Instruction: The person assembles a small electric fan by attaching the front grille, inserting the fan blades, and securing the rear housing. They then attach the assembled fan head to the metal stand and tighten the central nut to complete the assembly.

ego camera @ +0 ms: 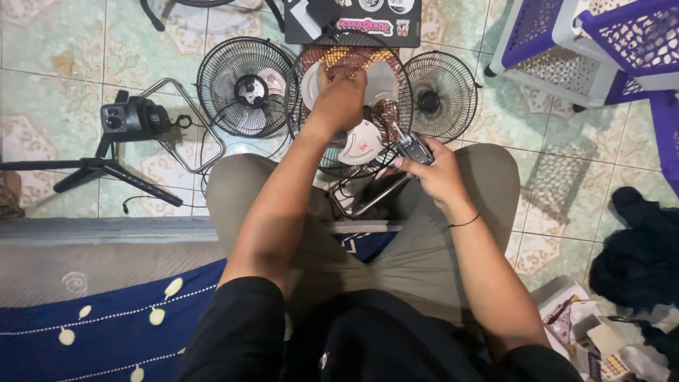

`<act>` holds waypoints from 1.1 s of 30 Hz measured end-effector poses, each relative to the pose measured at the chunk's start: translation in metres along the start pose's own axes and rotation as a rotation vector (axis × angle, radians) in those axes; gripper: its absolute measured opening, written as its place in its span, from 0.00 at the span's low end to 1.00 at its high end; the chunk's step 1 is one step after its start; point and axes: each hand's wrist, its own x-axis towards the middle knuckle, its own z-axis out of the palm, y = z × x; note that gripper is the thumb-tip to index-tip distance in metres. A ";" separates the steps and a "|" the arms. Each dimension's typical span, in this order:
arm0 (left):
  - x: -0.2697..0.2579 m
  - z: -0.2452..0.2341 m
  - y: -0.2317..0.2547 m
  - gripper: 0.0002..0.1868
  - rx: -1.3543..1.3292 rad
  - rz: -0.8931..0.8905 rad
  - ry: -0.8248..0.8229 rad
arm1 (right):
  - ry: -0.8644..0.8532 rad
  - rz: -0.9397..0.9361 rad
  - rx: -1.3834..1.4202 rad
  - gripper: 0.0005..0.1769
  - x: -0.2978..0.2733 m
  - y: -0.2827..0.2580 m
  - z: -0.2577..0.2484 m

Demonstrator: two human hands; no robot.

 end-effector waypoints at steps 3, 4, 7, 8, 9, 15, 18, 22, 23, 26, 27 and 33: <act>0.001 -0.002 -0.004 0.22 -0.033 -0.051 -0.001 | 0.017 0.009 -0.016 0.22 0.000 0.001 0.001; 0.002 -0.004 -0.005 0.22 -0.029 -0.060 -0.015 | 0.025 0.016 -0.021 0.22 0.000 0.002 0.002; 0.001 -0.011 -0.011 0.18 -0.089 -0.110 -0.092 | 0.041 0.029 -0.032 0.22 0.000 0.002 0.001; 0.000 -0.013 -0.013 0.16 -0.120 -0.131 -0.124 | 0.042 0.024 -0.031 0.22 0.000 0.002 0.001; -0.002 -0.015 -0.015 0.15 -0.147 -0.113 -0.092 | 0.042 0.021 -0.030 0.22 0.000 0.002 0.000; -0.006 -0.028 -0.018 0.08 -0.162 -0.032 0.019 | 0.038 -0.006 -0.005 0.24 0.001 0.000 0.001; -0.008 -0.031 -0.011 0.09 -0.097 0.013 0.042 | 0.047 -0.012 -0.019 0.24 0.000 -0.001 0.001; -0.009 -0.026 -0.004 0.13 0.072 0.158 0.082 | 0.056 -0.004 -0.072 0.22 0.000 0.000 0.002; -0.009 -0.023 -0.004 0.14 0.131 0.229 0.124 | 0.058 -0.012 -0.076 0.22 0.001 0.000 0.002; -0.006 -0.010 -0.005 0.10 0.260 0.280 0.137 | 0.068 -0.020 -0.082 0.23 0.001 0.002 0.002; -0.007 -0.006 -0.008 0.11 0.247 0.265 0.130 | 0.073 -0.014 -0.080 0.23 0.001 0.002 0.002; -0.005 0.007 -0.011 0.12 0.311 0.200 0.147 | 0.062 -0.033 -0.064 0.24 0.001 0.003 0.002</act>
